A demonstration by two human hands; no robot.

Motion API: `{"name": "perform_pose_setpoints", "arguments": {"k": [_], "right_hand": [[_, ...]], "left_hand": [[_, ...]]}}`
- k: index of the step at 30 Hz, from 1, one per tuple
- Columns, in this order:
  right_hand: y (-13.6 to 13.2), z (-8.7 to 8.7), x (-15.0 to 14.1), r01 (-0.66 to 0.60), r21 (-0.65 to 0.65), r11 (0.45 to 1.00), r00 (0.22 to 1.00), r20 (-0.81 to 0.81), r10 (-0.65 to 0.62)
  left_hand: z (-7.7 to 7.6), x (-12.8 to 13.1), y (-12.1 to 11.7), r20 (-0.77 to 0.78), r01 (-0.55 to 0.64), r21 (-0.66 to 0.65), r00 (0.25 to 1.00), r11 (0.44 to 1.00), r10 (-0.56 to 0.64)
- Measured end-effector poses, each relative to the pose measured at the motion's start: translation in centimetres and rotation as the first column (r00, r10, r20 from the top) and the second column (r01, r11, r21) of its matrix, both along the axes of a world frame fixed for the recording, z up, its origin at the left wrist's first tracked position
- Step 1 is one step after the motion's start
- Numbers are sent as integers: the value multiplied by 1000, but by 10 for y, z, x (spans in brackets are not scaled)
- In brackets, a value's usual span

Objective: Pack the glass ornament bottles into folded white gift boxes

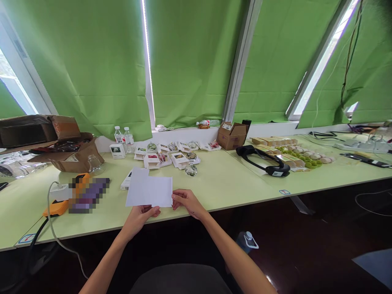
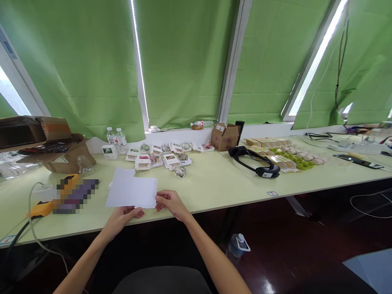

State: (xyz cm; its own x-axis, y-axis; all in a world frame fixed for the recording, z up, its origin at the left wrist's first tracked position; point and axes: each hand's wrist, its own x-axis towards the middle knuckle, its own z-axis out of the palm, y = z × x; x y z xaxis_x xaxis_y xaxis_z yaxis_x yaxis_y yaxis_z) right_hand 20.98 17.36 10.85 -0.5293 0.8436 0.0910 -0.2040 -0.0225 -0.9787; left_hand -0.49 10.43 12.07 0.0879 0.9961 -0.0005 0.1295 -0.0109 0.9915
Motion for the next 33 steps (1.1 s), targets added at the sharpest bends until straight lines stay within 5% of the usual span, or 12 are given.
{"name": "perform_pose_setpoints", "arguments": {"k": [33], "right_hand": [[1, -4, -3, 22, 43, 999, 999, 47, -24]], "left_hand": [[-2, 1, 1, 15, -35, 31, 999, 999, 35]]}}
